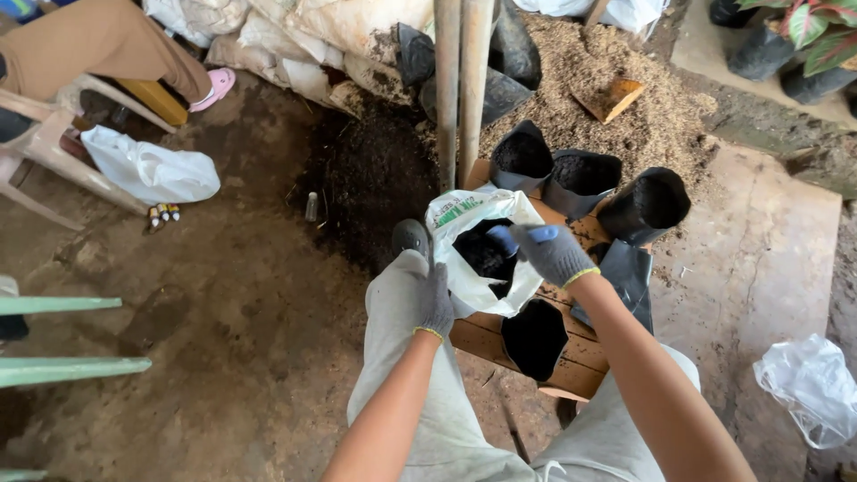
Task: Filling small black nursery bags with soil using a hand trowel from a larger bag of soil.
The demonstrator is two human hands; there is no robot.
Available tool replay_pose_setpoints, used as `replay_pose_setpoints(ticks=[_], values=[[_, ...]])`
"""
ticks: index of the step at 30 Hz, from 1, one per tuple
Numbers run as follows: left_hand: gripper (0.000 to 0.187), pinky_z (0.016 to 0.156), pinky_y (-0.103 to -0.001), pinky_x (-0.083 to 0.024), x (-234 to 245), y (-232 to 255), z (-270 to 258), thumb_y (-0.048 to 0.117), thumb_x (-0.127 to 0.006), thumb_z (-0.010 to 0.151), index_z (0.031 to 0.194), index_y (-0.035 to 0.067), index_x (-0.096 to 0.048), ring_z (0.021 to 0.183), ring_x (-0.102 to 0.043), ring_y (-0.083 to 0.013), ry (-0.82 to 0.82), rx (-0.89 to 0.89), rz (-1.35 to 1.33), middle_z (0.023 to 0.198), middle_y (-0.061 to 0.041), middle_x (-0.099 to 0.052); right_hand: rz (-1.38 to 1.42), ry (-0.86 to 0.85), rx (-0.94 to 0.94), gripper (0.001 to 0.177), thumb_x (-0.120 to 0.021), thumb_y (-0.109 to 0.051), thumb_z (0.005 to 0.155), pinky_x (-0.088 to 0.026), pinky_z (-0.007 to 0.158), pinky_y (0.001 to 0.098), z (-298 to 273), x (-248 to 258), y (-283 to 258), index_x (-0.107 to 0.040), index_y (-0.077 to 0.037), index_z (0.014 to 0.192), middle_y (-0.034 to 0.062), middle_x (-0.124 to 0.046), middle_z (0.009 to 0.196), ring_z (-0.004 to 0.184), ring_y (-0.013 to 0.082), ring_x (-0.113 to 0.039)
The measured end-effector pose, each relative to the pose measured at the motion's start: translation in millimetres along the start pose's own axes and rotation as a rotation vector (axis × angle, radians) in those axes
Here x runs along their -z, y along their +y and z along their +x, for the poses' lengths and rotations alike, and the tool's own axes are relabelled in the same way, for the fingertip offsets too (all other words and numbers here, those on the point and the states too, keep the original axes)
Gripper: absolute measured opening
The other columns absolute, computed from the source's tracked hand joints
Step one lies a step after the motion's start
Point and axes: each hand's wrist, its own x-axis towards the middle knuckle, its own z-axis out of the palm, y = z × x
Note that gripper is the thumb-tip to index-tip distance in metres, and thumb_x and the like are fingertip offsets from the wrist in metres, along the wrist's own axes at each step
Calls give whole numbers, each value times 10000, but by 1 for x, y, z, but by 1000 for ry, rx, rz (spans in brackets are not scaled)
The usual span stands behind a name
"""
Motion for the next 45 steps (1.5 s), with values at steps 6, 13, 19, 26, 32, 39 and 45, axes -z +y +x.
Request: replay_pose_setpoints(ticks=[6,13,19,26,32,39,45], values=[[904,1181,-366,-367,112,99,31,837,-407,932,1564,193,-367,1417,-458,-248,-410,807,-476,1551,-101,-473,194,106,-196,469,-510,-670,937,-603,761,330,51,-55,53,-783,-295,874,6,-715,589,766,175,-754],[1058,1246,-414,-246,172,158,46,767,-482,962,1619,19,-121,1520,-279,-284,-451,833,-631,1649,-203,-264,305,133,-178,605,-521,-614,975,-625,665,407,37,-51,75,-774,-84,832,164,-720,651,671,293,-744],[1063,1232,-413,-286,237,205,63,715,-651,881,1574,-7,-292,1485,-351,-303,-426,726,-605,1583,-217,-392,495,164,-277,632,-617,-641,956,-628,773,452,23,-54,69,-748,-23,952,194,-729,775,799,319,-743],[1221,1292,-396,-175,304,272,103,662,-720,758,1594,-28,-157,1546,-206,-319,-528,665,-352,1652,-249,-192,824,65,-365,561,-626,-514,993,-580,528,380,45,-62,89,-606,32,864,201,-692,675,560,283,-691],[1264,1257,-447,-256,269,236,84,717,-725,730,1621,55,-120,1534,-232,-317,-534,624,-298,1663,-202,-188,108,115,37,576,-450,-490,1080,-592,728,444,21,-25,16,-775,-64,867,140,-711,643,680,334,-719],[1229,1268,-437,-217,272,241,87,721,-678,780,1576,-75,-185,1532,-223,-363,-477,533,-243,1631,-285,-221,-304,130,318,615,-429,-502,1094,-549,585,455,29,-7,-13,-617,-77,691,151,-629,531,559,383,-646],[1227,1269,-427,-211,262,234,85,704,-702,769,1581,-57,-184,1533,-221,-355,-465,543,-249,1639,-277,-205,-619,127,178,645,-416,-540,1018,-591,629,490,34,-34,12,-638,-46,669,236,-665,628,703,434,-713]])
